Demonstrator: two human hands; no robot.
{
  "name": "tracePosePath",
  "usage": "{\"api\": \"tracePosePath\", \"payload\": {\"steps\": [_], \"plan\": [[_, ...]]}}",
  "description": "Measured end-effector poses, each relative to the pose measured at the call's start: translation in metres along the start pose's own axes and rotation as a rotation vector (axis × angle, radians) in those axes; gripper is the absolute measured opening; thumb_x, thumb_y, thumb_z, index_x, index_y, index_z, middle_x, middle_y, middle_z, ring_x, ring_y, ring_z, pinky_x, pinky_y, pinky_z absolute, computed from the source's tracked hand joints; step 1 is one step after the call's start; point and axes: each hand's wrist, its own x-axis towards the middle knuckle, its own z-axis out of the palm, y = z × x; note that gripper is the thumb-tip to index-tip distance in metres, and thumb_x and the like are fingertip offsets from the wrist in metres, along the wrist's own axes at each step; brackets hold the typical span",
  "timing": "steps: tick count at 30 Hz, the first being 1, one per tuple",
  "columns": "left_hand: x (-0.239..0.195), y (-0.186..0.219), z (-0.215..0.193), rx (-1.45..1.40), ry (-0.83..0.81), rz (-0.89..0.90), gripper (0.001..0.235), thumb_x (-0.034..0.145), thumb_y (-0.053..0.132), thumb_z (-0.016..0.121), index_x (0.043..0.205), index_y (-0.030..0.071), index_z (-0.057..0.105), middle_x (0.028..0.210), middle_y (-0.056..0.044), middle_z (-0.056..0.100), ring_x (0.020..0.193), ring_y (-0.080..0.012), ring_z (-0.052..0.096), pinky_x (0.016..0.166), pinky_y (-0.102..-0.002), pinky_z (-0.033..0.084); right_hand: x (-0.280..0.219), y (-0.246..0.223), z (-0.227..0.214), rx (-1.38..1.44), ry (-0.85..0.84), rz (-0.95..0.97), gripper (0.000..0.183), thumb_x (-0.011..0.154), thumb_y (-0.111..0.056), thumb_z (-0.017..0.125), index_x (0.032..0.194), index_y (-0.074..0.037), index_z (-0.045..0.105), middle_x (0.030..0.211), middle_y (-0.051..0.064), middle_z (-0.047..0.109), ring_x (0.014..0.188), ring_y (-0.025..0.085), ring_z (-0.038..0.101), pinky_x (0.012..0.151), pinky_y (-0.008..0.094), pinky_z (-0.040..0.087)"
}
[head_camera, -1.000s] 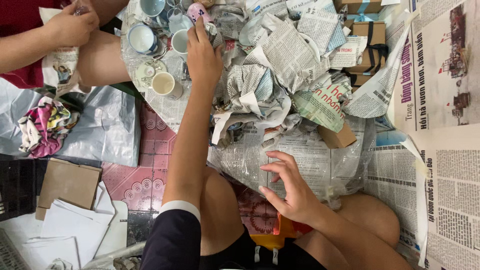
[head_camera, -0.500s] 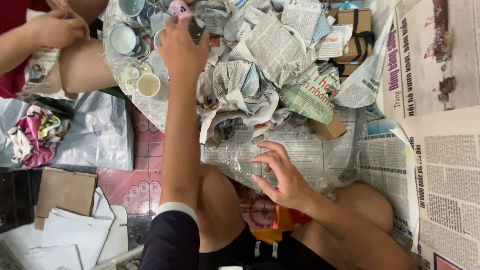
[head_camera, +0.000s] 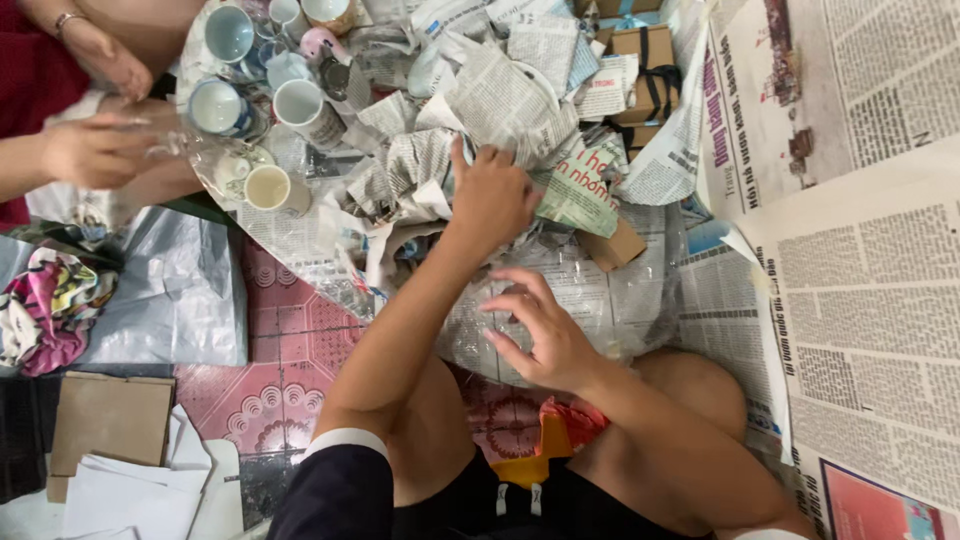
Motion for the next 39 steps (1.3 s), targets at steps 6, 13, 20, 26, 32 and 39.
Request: {"api": "tracePosePath", "payload": {"steps": [6,13,20,26,32,39], "plan": [[0.0,-0.016,-0.002,-0.414,0.31,0.095,0.02,0.089,0.011,0.072,0.109,0.013,0.076,0.109,-0.005,0.076,0.106,-0.0262,0.069,0.114,-0.065,0.03,0.006,0.008,-0.018,-0.022,0.105,-0.011,0.033,0.09,-0.009,0.074,0.12,-0.005,0.061,0.143,0.017,0.047,0.133,0.032,0.054,0.113,0.042,0.048],[-0.003,-0.021,-0.006,-0.379,0.451,0.278,0.027,0.089,0.014,0.076,0.114,0.007,0.07,0.119,-0.012,0.069,0.114,-0.0314,0.064,0.103,-0.051,0.043,0.002,0.026,-0.033,-0.208,0.181,-0.027,0.029,0.093,-0.015,0.069,0.119,-0.007,0.061,0.138,0.015,0.051,0.131,0.033,0.054,0.114,0.045,0.045],[-0.012,0.031,0.022,-0.326,0.352,0.554,0.023,0.094,0.013,0.072,0.117,0.01,0.068,0.12,-0.005,0.066,0.116,-0.0228,0.062,0.112,-0.049,0.041,-0.001,0.112,-0.11,-0.316,0.346,0.329,0.035,0.108,-0.017,0.063,0.138,-0.003,0.055,0.142,0.02,0.054,0.12,0.031,0.062,0.103,0.04,0.052],[-0.019,0.042,0.035,-0.291,0.197,0.68,0.027,0.087,0.015,0.07,0.114,0.01,0.069,0.108,-0.005,0.065,0.107,-0.0242,0.062,0.108,-0.048,0.04,-0.013,0.16,-0.126,-0.193,0.289,0.814,0.04,0.102,-0.027,0.068,0.135,-0.008,0.055,0.13,0.011,0.063,0.104,0.024,0.067,0.09,0.037,0.053],[-0.011,0.045,0.038,-0.226,0.14,0.669,0.015,0.088,0.013,0.07,0.102,0.011,0.068,0.098,-0.004,0.065,0.103,-0.0243,0.063,0.107,-0.048,0.043,0.0,0.164,-0.103,-0.397,0.344,0.36,0.025,0.108,-0.017,0.065,0.131,-0.008,0.063,0.131,0.013,0.062,0.124,0.029,0.06,0.105,0.042,0.049],[-0.039,0.044,0.009,-0.588,0.059,0.512,0.031,0.087,0.014,0.074,0.118,0.011,0.071,0.107,-0.008,0.069,0.102,-0.0315,0.065,0.093,-0.044,0.048,0.039,0.171,-0.105,-0.148,0.43,0.277,0.022,0.112,-0.018,0.059,0.132,-0.011,0.063,0.143,0.012,0.055,0.132,0.03,0.058,0.105,0.041,0.052]]}}
